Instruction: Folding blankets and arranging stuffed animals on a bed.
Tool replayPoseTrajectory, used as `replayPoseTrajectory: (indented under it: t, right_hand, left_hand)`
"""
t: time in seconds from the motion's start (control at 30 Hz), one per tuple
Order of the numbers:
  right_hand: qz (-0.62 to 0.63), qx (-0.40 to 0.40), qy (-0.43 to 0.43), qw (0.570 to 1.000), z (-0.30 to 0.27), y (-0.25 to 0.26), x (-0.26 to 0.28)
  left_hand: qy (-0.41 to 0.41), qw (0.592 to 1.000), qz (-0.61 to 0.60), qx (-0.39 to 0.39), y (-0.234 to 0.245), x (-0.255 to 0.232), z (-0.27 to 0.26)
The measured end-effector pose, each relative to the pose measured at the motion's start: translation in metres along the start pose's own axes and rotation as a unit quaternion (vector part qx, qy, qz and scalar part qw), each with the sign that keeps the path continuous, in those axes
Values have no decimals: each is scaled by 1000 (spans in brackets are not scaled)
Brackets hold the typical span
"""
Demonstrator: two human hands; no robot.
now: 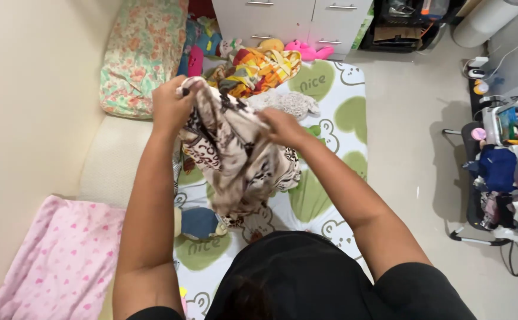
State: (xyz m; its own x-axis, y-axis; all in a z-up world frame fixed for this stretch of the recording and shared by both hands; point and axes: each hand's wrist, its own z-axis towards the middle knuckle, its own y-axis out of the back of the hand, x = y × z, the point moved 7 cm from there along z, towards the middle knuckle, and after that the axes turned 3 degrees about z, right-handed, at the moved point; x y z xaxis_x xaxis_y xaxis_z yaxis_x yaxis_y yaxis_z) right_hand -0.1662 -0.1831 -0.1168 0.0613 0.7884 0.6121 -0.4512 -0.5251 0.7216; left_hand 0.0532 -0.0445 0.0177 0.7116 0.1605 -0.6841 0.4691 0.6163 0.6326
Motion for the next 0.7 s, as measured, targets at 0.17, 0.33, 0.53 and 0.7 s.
replayPoseTrajectory:
  t: [0.17,0.33,0.53,0.7]
  right_hand:
    - [-200,-205,-31,958,-34,56,-2]
    - [47,-139,-129,981,-56,-32,-26]
    - [-30,-164,-145,975,-28,-57,39]
    - [-59,-213,-241,945,1,-49,18]
  left_hand:
    - [13,998,50,-44,-1,9,-2]
    - [-1,993,85,-83,-3,-22,4]
    - [1,994,73,-76,-20,-43,4]
    - [-33,995,78,-59,-27,-55,0]
